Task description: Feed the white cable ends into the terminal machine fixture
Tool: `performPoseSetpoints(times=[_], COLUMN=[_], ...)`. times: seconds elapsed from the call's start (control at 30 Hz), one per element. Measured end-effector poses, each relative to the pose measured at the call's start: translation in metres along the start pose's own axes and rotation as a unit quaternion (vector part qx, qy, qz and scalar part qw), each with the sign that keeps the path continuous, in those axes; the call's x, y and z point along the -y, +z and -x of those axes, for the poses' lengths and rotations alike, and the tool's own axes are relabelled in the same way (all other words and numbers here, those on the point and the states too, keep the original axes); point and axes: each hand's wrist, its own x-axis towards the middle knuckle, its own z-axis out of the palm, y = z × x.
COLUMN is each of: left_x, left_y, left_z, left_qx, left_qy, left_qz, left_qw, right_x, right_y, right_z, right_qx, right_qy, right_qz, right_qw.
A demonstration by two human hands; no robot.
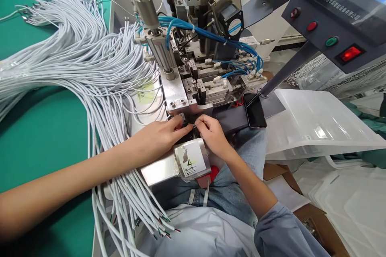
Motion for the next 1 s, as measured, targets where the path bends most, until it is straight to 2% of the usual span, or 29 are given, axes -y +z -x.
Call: performPoseSetpoints(times=[0.17, 0.43, 0.53, 0.6, 0.67, 0.7, 0.73, 0.8, 0.87, 0.93, 1.0], left_x=[-0.002, -0.014, -0.011, -0.008, -0.004, -0.003, -0.002, 0.001, 0.003, 0.002, -0.002], left_y=[-0.002, -0.019, -0.022, -0.023, -0.022, -0.021, -0.02, -0.017, -0.014, -0.014, -0.016], left_z=[0.001, 0.012, 0.013, 0.011, 0.009, 0.008, 0.006, 0.004, 0.003, 0.002, 0.002], left_qx=[-0.007, -0.014, 0.018, 0.039, 0.044, 0.041, 0.038, 0.028, 0.015, 0.006, 0.0], left_qy=[-0.005, -0.054, -0.081, -0.123, -0.162, -0.176, -0.184, -0.192, -0.197, -0.201, -0.198], left_qz=[-0.026, -0.095, -0.089, -0.089, -0.084, -0.077, -0.068, -0.045, -0.026, -0.016, -0.013], left_qw=[1.0, 0.994, 0.993, 0.988, 0.982, 0.981, 0.98, 0.98, 0.98, 0.979, 0.98], right_x=[0.001, -0.003, 0.0, 0.007, 0.016, 0.019, 0.022, 0.022, 0.015, 0.007, 0.003], right_y=[0.002, 0.003, -0.001, 0.0, 0.006, 0.011, 0.017, 0.032, 0.049, 0.062, 0.07], right_z=[-0.001, -0.002, 0.012, 0.034, 0.063, 0.078, 0.092, 0.114, 0.125, 0.127, 0.126], right_qx=[-0.026, -0.06, -0.155, -0.24, -0.283, -0.266, -0.222, -0.094, 0.014, 0.07, 0.086], right_qy=[-0.025, -0.015, -0.054, -0.101, -0.12, -0.106, -0.083, -0.037, -0.001, 0.018, 0.009], right_qz=[0.027, 0.015, -0.033, -0.05, -0.011, 0.036, 0.102, 0.191, 0.21, 0.193, 0.186], right_qw=[0.999, 0.998, 0.986, 0.964, 0.951, 0.957, 0.966, 0.976, 0.977, 0.979, 0.979])
